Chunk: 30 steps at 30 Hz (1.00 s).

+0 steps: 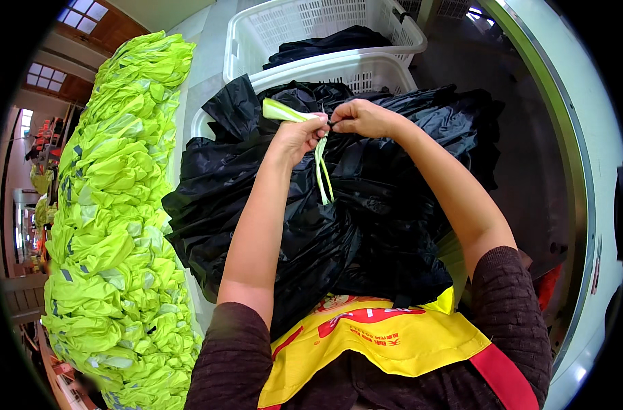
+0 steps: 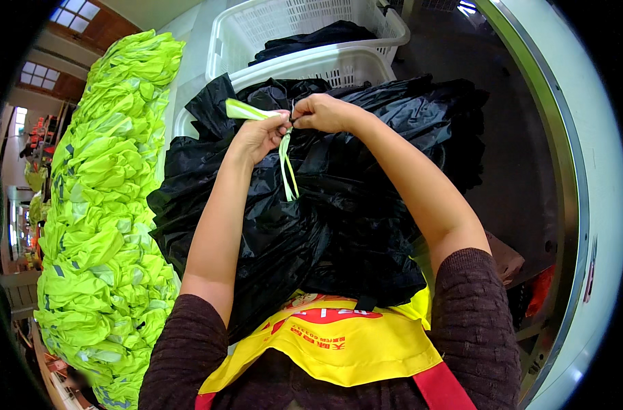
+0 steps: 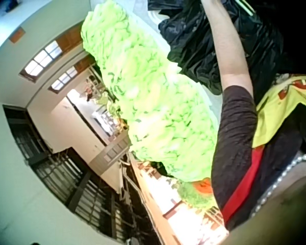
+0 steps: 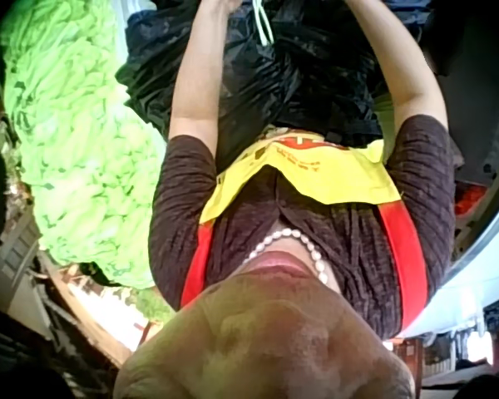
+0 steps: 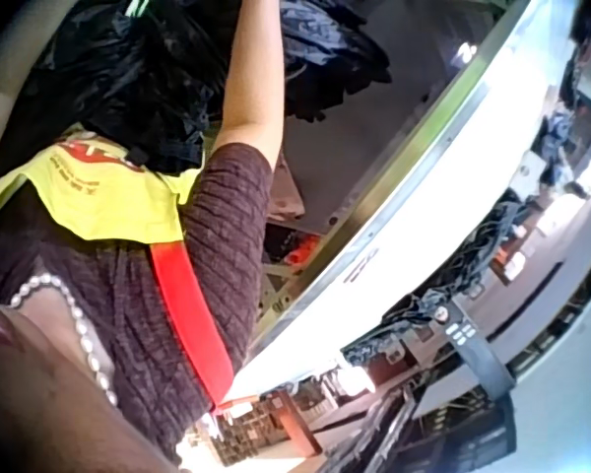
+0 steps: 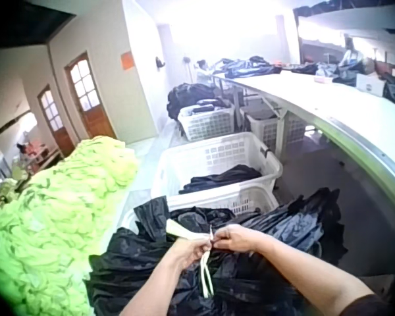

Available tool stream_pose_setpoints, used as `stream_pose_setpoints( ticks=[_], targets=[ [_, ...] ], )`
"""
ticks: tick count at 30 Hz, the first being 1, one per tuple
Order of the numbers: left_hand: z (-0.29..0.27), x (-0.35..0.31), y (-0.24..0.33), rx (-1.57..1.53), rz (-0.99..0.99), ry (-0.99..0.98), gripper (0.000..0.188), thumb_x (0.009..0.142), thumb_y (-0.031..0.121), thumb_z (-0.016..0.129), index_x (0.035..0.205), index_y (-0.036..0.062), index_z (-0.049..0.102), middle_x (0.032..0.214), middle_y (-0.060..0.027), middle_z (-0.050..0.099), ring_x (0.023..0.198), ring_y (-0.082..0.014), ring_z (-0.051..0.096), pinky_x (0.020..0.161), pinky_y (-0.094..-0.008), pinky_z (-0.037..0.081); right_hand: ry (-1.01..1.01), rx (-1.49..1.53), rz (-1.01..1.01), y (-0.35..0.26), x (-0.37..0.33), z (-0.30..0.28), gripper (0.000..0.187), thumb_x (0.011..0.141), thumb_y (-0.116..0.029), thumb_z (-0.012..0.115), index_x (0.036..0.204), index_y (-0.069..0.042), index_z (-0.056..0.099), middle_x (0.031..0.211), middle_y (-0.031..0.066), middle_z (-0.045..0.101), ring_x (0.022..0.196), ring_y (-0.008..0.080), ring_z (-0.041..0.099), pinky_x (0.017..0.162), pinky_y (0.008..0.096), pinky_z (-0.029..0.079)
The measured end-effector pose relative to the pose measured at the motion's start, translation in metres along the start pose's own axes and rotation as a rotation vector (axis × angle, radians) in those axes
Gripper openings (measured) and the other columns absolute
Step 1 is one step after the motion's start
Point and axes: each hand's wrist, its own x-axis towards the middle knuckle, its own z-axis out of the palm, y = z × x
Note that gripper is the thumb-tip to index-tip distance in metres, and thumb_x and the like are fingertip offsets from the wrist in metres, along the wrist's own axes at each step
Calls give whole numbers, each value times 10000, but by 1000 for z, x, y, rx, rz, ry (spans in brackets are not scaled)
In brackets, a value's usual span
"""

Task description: The person ties a black plastic bag using a green ribbon. They gather the top of the bag, wrap the ribbon around it, and tie a secure knot.

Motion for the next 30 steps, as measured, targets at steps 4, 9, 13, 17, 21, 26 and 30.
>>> stream_pose_setpoints(
  ticks=[4, 9, 13, 17, 21, 26, 30],
  targets=[
    [-4, 4, -4, 2, -79, -12, 210, 763, 62, 682, 961, 48, 612, 755, -20, 612, 609, -74, 527, 507, -172, 367, -146, 227, 113, 2, -6, -1, 151, 816, -140, 647, 904, -17, 648, 740, -4, 608, 696, 85, 522, 667, 253, 434],
    [-9, 2, -7, -51, -59, 16, 201, 721, 10, 689, 880, 77, 587, 713, -11, 592, 606, -91, 536, 506, -194, 370, -66, 286, 60, 19, -2, 18, 164, 796, -140, 684, 901, -17, 654, 723, -11, 600, 678, 78, 510, 653, 238, 427],
    [-10, -1, -14, -55, 10, 71, 215, 691, -25, 669, 840, 86, 560, 710, -28, 584, 624, -116, 550, 555, -222, 407, -142, 205, 82, 23, 5, 20, 163, 808, -151, 659, 905, -20, 655, 735, 20, 625, 693, 111, 553, 665, 267, 446],
    [-9, -1, -8, 267, 278, 123, 197, 680, -34, 623, 837, 65, 557, 786, -23, 565, 679, -112, 538, 623, -230, 429, 76, 27, -31, 34, 23, 16, 217, 853, -168, 554, 981, -9, 628, 904, 122, 663, 832, 221, 622, 771, 315, 472],
    [-10, -2, -5, 603, 519, 75, 163, 685, -9, 607, 835, 52, 594, 781, -15, 574, 687, -107, 538, 647, -235, 440, 125, 103, -152, 32, 42, 39, 214, 870, -136, 500, 1012, -26, 616, 888, 115, 657, 839, 227, 615, 804, 312, 456],
    [-8, 6, 3, 1326, 1102, 325, 156, 711, 44, 641, 866, 58, 633, 848, -133, 627, 789, -336, 604, 689, -374, 491, 200, 422, -118, 40, 55, 52, 207, 871, -157, 527, 990, -12, 614, 868, 100, 647, 792, 144, 588, 732, 288, 463],
    [-14, 14, -10, 1214, 1213, 392, 201, 687, -16, 639, 871, 64, 651, 831, -104, 600, 741, -275, 601, 655, -323, 486, 111, 507, 68, 40, 55, 46, 211, 923, -146, 473, 1054, -34, 594, 824, 22, 620, 731, 90, 602, 601, 229, 465]
  ],
)
